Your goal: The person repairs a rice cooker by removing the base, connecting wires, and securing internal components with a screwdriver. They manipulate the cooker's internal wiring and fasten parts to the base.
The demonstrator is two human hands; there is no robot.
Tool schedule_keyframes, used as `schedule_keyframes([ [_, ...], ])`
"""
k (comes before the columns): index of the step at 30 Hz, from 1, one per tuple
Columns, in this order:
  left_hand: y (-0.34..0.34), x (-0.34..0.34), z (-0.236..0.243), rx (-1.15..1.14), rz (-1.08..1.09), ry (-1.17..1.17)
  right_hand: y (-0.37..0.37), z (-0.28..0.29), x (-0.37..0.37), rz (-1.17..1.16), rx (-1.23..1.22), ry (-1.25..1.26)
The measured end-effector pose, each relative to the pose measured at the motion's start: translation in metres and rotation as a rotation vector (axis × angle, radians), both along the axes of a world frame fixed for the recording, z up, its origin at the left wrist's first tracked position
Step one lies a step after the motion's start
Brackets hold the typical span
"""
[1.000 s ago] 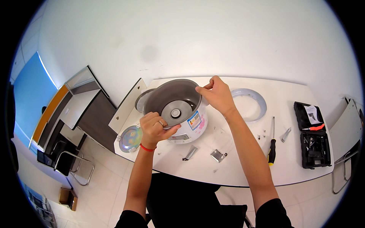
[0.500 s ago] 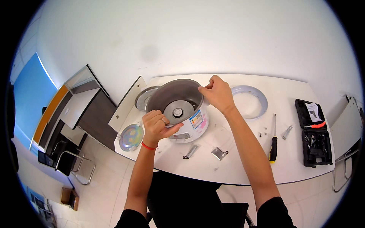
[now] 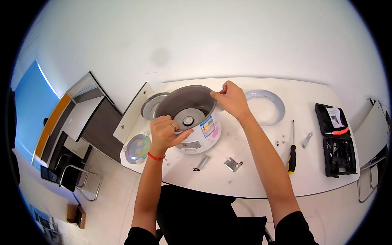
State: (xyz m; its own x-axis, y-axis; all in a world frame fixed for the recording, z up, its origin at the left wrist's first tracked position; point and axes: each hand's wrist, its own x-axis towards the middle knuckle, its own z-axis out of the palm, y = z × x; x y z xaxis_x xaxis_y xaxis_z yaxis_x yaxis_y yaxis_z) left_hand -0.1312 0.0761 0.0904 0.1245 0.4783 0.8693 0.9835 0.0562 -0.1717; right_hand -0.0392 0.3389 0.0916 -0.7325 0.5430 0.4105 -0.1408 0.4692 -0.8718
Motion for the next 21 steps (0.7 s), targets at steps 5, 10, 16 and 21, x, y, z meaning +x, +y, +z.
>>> schedule_keyframes([
  [5,-0.004,0.0,0.001,-0.065,0.023,-0.056,-0.006,0.014,0.006,0.061,-0.126,-0.069],
  [10,-0.005,0.006,0.01,-0.195,0.044,-0.113,-0.004,0.01,0.006,0.05,-0.118,-0.073],
  [16,-0.007,0.008,0.018,-0.281,0.019,-0.159,-0.006,0.012,0.006,0.021,-0.115,-0.099],
  [21,-0.005,0.009,0.015,-0.25,0.035,-0.11,-0.001,0.007,0.003,0.025,-0.099,-0.095],
])
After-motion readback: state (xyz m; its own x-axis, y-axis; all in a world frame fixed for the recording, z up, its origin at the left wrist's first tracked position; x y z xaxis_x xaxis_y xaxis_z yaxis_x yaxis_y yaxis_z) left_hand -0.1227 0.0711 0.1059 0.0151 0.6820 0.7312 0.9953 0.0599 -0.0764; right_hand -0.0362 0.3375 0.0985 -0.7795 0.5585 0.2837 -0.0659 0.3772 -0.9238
